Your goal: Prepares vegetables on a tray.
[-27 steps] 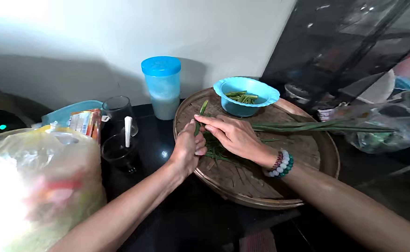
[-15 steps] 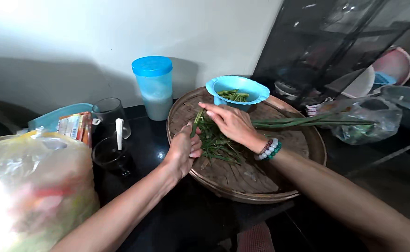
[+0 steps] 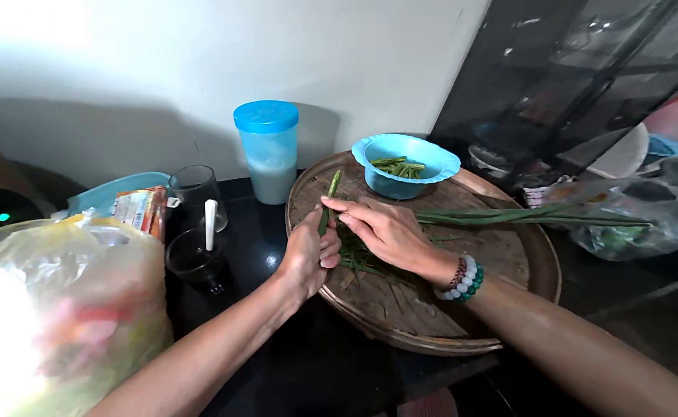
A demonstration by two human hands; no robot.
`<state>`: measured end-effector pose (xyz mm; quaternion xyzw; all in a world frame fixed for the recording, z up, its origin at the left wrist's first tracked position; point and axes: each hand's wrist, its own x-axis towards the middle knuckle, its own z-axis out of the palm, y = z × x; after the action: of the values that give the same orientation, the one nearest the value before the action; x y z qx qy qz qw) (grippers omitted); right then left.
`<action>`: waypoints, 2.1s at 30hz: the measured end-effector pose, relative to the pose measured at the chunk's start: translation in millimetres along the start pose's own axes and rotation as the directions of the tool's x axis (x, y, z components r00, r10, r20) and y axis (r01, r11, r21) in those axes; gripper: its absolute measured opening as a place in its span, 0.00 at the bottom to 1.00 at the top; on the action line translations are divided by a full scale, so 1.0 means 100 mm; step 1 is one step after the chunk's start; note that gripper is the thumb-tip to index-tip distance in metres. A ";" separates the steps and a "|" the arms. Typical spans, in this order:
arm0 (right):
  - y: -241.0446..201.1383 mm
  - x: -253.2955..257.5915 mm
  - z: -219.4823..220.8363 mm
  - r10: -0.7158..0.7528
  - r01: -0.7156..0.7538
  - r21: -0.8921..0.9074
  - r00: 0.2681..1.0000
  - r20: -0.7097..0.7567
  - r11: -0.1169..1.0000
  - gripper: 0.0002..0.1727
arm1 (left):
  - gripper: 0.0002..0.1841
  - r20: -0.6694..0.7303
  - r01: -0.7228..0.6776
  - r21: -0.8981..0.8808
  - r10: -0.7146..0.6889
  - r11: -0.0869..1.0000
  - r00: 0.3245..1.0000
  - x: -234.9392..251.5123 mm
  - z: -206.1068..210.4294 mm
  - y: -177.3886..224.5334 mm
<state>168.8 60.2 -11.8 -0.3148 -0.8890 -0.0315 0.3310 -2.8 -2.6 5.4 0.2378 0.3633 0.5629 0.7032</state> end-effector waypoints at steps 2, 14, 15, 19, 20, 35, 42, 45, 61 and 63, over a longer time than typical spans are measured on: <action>0.07 0.02 -0.03 0.060 -0.059 -0.043 0.998 0.005 0.997 0.23 | 0.23 0.021 0.036 0.001 -0.036 0.999 0.999 -0.01 0.01 0.00; 0.32 0.06 -0.22 0.426 -0.434 0.036 0.894 0.139 0.900 0.22 | 0.23 -0.072 0.039 -0.053 -0.042 0.998 0.997 0.02 0.04 0.02; 0.27 0.05 -0.20 0.378 -0.386 0.059 0.919 0.116 0.921 0.21 | 0.22 -0.085 0.040 -0.073 -0.046 0.997 0.995 0.02 0.03 0.02; 0.00 0.00 -0.11 0.107 -0.114 0.060 0.989 0.099 0.992 0.25 | 0.22 -0.065 0.063 -0.119 -0.071 0.991 0.995 0.02 0.01 0.03; -0.02 -0.01 -0.05 0.057 -0.060 0.038 0.994 0.088 0.997 0.24 | 0.22 -0.054 0.071 -0.118 -0.077 0.991 0.996 0.02 0.01 0.04; 0.42 0.00 -0.19 0.299 -0.296 -0.062 0.953 0.040 0.953 0.23 | 0.22 0.087 0.130 0.008 -0.130 0.991 0.988 -0.06 -0.02 0.03; 0.10 0.03 -0.15 0.058 -0.059 0.048 0.998 0.037 0.997 0.23 | 0.24 0.054 0.047 -0.037 -0.045 0.998 0.998 0.02 -0.02 0.02; -0.03 -0.01 -0.07 -0.013 0.012 0.018 0.998 0.060 1.000 0.23 | 0.25 0.058 0.071 -0.042 -0.068 0.997 0.996 0.01 -0.05 0.04; 0.34 0.04 -0.23 0.240 -0.243 -0.171 0.970 -0.037 0.955 0.22 | 0.25 0.124 0.143 0.062 -0.150 0.988 0.981 -0.05 -0.01 0.03; 0.35 0.04 -0.26 0.251 -0.256 -0.138 0.967 -0.049 0.957 0.22 | 0.24 0.089 0.091 0.107 -0.100 0.990 0.991 -0.05 0.01 0.00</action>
<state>201.9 83.4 5.5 -0.4485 -0.8316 -0.0575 0.3224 -2.5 -7.4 7.3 0.2823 0.3693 0.4973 0.7326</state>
